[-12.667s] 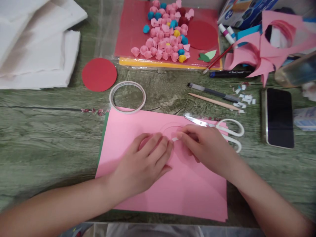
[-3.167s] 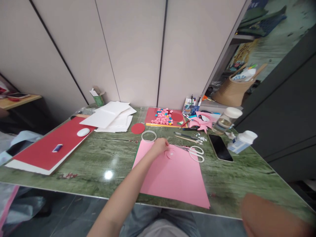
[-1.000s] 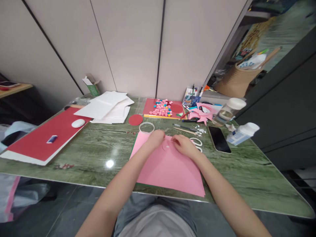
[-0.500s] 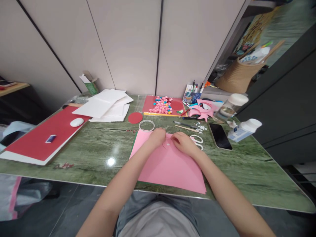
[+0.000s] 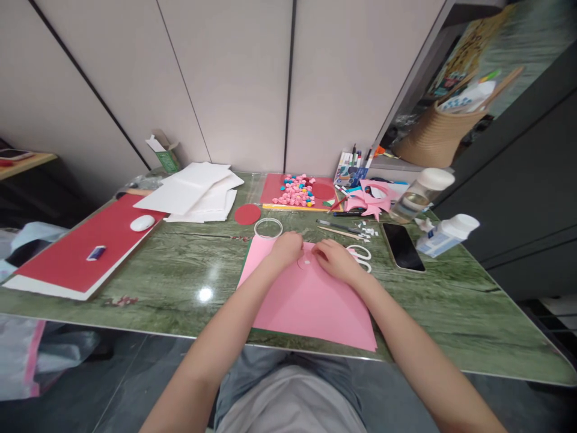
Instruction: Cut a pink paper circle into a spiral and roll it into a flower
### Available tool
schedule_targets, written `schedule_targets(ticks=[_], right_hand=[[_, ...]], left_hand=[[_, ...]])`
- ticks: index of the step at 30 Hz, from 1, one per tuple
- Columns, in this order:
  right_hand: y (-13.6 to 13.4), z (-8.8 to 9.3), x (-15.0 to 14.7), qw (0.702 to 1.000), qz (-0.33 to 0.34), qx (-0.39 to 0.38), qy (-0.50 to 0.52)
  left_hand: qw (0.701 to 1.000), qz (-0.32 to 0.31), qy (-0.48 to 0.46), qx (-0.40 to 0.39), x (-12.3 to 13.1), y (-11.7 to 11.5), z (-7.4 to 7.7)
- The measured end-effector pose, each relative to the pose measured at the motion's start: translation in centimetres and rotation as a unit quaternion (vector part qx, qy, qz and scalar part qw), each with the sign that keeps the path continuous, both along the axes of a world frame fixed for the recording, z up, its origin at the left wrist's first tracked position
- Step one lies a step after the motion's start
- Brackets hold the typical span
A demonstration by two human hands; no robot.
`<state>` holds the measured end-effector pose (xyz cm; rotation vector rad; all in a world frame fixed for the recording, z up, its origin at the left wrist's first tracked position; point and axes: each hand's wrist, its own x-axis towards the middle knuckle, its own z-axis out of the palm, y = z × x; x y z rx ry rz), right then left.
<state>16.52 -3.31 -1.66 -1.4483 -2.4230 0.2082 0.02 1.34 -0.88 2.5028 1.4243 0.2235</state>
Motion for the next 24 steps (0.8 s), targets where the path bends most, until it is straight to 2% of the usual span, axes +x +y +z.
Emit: schedule_targets(ticks=[14, 24], right_hand=[[-0.04, -0.05, -0.05, 1.000, -0.002, 0.002, -0.003], [-0.22, 0.25, -0.13, 1.000, 0.002, -0.001, -0.004]], left_hand=[[1.000, 0.000, -0.015, -0.001, 0.02, -0.15, -0.03], [0.998, -0.011, -0.060, -0.013, -0.62, -0.11, -0.02]])
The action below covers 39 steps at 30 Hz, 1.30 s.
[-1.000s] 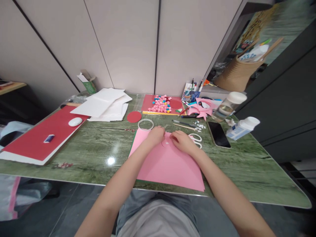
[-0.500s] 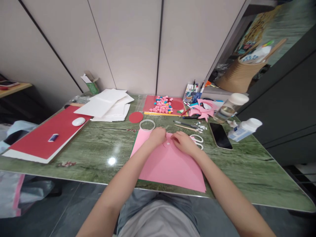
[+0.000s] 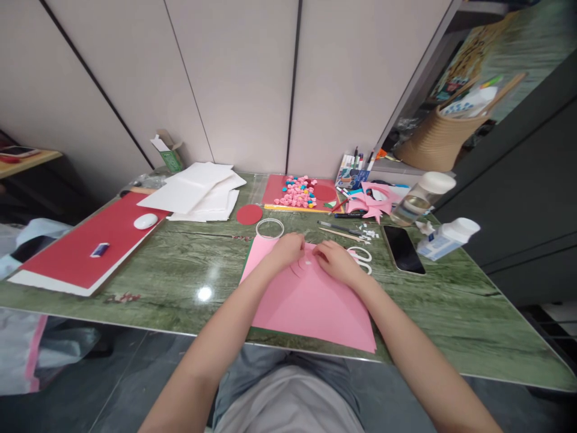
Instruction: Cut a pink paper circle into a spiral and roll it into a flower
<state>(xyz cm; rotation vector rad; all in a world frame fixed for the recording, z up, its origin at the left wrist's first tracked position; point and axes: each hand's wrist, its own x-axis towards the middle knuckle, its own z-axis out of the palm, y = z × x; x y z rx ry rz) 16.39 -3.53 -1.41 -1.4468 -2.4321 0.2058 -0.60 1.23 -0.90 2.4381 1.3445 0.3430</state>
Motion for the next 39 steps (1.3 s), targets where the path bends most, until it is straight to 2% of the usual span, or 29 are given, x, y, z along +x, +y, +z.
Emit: schedule_targets(ticks=[6, 10, 13, 17, 21, 24, 30, 34, 39], right_hand=[[0.0, 0.0, 0.0, 1.000, -0.002, -0.003, 0.003], [0.1, -0.3, 0.0, 1.000, -0.011, -0.003, 0.005], [0.3, -0.2, 0.4, 0.996, -0.063, 0.010, 0.059], [0.6, 0.1, 1.1, 0.962, -0.134, 0.000, 0.237], [0.8, 0.2, 1.0, 0.909, -0.105, -0.114, 0.387], [0.7, 0.1, 0.3, 0.888, -0.086, -0.163, 0.420], [0.1, 0.6, -0.5, 0.879, -0.093, -0.166, 0.438], [-0.3, 1.0, -0.7, 0.884, -0.089, -0.163, 0.428], [-0.4, 0.8, -0.7, 0.895, -0.101, -0.150, 0.408]], left_hand=[[0.997, 0.004, -0.058, -0.059, -1.6, 0.9, 0.8], [0.977, -0.033, -0.149, -0.148, -2.4, 1.2, 1.6], [0.954, -0.082, -0.206, -0.204, -2.7, 1.1, 2.2], [0.934, -0.115, -0.239, -0.241, -2.7, 0.8, 2.7], [0.926, -0.142, -0.244, -0.250, -2.5, 0.6, 2.9], [0.925, -0.165, -0.241, -0.243, -2.5, 0.6, 3.0], [0.913, -0.125, -0.271, -0.277, -1.8, 0.2, 2.7], [0.902, -0.103, -0.301, -0.292, -0.7, -0.3, 2.2], [0.914, -0.077, -0.303, -0.261, -0.1, -0.2, 1.4]])
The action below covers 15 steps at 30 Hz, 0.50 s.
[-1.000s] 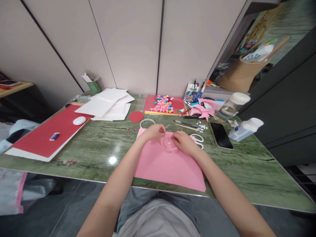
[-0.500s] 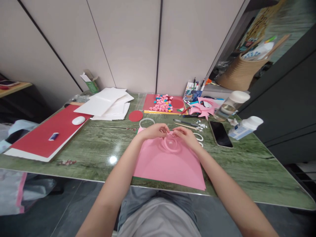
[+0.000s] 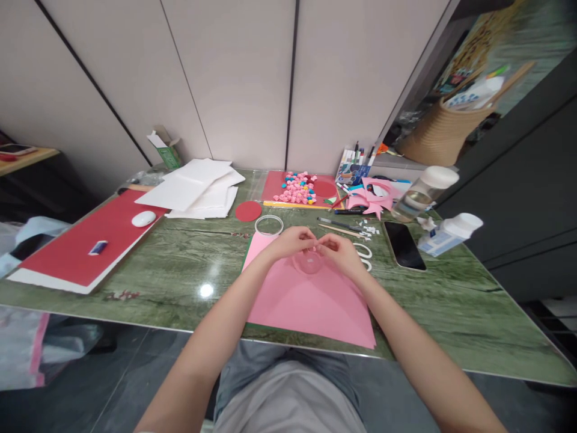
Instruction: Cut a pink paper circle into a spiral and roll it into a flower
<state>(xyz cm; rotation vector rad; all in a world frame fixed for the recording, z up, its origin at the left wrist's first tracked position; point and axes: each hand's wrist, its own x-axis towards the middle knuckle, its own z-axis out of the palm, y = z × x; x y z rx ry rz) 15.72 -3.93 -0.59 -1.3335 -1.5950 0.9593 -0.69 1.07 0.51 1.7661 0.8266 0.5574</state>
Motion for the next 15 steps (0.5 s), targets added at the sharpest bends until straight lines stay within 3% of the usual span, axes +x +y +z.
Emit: schedule_targets(ticks=[4, 11, 15], right_hand=[[0.0, 0.3, 0.2, 1.000, -0.013, 0.007, -0.003], [0.4, 0.6, 1.1, 0.982, 0.054, -0.041, 0.176], [0.4, 0.5, 1.2, 0.979, 0.060, -0.057, 0.187]], left_hand=[[1.000, 0.002, 0.019, 0.005, -0.2, 0.2, -0.1], [0.999, 0.018, -0.025, -0.015, -0.1, -0.2, 0.5], [0.999, 0.016, -0.035, -0.020, -0.1, -0.2, 0.7]])
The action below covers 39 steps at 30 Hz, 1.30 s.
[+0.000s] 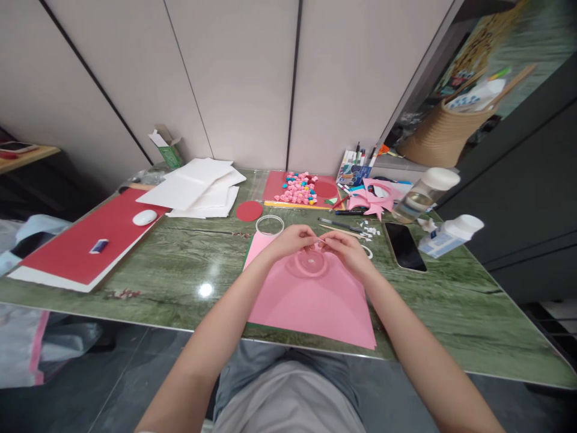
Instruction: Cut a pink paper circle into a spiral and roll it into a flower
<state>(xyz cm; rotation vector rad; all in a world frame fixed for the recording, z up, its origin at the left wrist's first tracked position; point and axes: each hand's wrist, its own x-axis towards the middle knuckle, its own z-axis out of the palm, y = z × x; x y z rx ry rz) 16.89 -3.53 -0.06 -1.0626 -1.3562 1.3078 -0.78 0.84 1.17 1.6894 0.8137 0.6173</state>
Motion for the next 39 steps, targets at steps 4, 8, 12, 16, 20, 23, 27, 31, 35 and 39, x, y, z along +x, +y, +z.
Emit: schedule_targets(ticks=[4, 8, 12, 16, 20, 23, 27, 31, 35, 39], right_hand=[[-0.3, 0.3, -0.4, 0.999, -0.011, 0.014, -0.034], [-0.5, 0.5, -0.9, 0.995, -0.037, 0.045, -0.076], [-0.4, 0.6, -1.1, 0.989, -0.064, 0.069, -0.116], [-0.2, 0.5, -0.8, 0.984, -0.062, 0.086, -0.144], [-0.1, 0.4, -0.6, 0.983, -0.059, 0.091, -0.149], [-0.1, 0.3, -0.5, 0.984, -0.057, 0.089, -0.145], [0.0, 0.1, -0.5, 0.985, -0.049, 0.088, -0.140], [0.0, -0.1, -0.5, 0.987, -0.044, 0.082, -0.133], [0.0, -0.1, -0.5, 0.989, -0.041, 0.071, -0.121], [0.0, 0.0, -0.4, 0.990, -0.038, 0.069, -0.115]], left_hand=[[1.000, 0.001, -0.006, 0.004, 0.0, 0.0, 0.0], [1.000, -0.001, -0.011, -0.010, 0.1, -0.1, 0.0], [0.999, -0.007, -0.025, -0.021, 0.2, -0.3, 0.2], [0.999, -0.009, -0.028, -0.031, 0.2, -0.4, 0.3], [0.999, -0.012, -0.034, -0.038, 0.2, -0.5, 0.4], [0.999, -0.009, -0.033, -0.038, 0.3, -0.6, 0.4], [0.999, 0.004, -0.025, -0.029, 0.4, -0.6, 0.4], [0.999, 0.012, -0.028, -0.027, 0.3, -0.5, 0.4], [0.999, 0.014, -0.028, -0.029, 0.3, -0.4, 0.3], [0.999, 0.016, -0.022, -0.018, 0.2, -0.4, 0.2]])
